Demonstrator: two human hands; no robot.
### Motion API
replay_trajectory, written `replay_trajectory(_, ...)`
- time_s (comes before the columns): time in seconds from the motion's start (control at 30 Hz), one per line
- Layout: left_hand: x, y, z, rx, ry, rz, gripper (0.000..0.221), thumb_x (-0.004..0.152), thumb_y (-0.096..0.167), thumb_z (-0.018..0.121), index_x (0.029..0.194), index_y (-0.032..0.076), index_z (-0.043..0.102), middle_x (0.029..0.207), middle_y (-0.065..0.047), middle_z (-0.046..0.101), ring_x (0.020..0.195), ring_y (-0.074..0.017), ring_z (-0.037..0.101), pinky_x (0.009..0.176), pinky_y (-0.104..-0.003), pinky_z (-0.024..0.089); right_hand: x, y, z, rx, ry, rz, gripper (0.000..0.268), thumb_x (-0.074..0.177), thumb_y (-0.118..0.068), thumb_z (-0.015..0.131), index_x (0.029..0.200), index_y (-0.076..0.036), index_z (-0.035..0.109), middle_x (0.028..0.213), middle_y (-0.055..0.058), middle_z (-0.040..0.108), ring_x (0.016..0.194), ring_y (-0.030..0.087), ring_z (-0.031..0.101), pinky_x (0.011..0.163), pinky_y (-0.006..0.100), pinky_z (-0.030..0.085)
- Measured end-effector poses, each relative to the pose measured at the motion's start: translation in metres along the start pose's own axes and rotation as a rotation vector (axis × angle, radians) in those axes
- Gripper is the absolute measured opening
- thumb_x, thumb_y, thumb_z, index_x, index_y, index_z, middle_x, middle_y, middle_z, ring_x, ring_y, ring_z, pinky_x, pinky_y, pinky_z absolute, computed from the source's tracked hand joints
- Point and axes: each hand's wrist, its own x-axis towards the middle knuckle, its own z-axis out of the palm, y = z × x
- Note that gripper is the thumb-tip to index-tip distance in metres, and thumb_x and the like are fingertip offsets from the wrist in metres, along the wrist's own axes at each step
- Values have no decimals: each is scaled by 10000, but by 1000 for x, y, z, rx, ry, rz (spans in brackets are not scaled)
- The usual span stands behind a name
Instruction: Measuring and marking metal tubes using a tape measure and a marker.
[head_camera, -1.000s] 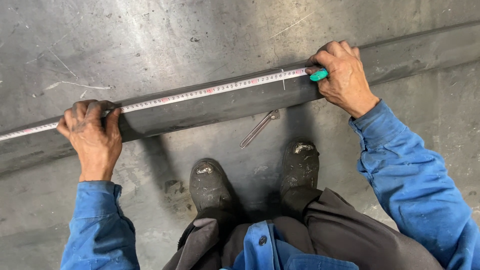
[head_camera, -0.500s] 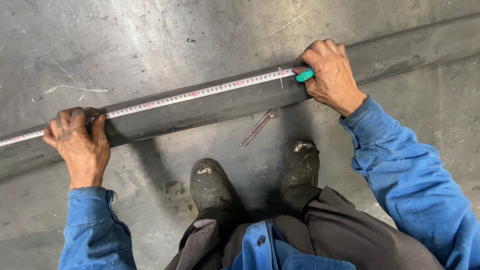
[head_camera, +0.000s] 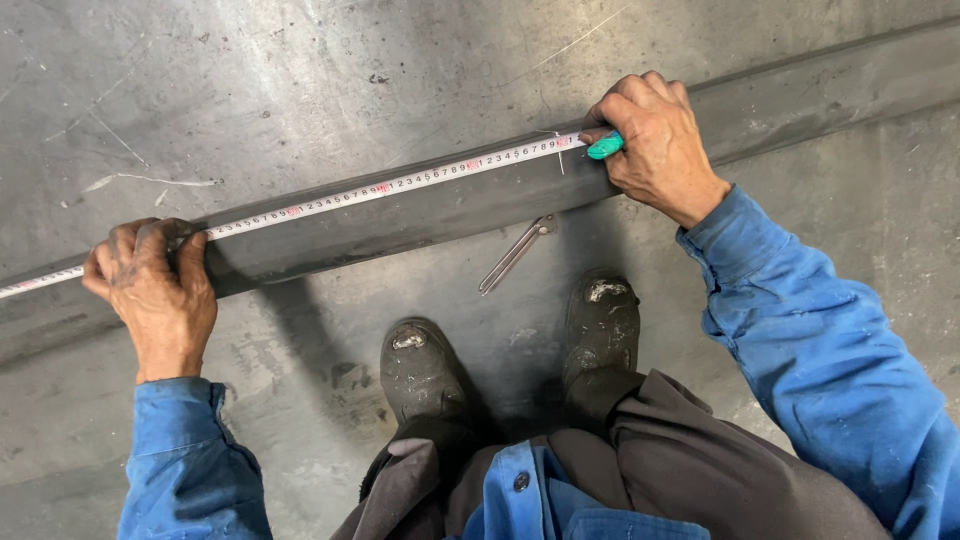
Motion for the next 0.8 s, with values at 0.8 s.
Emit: replay_trajectory(0.8,4,6,-7,-76,0,-7,129,1098,95,762,1148,-23,753,1199,-182,640,1145,-356,535,1178,-562,229,-8,-8,1,-21,68,-51,144,972,-92,827,982,-53,689,1021,73,592,957,243,525,907,376,399)
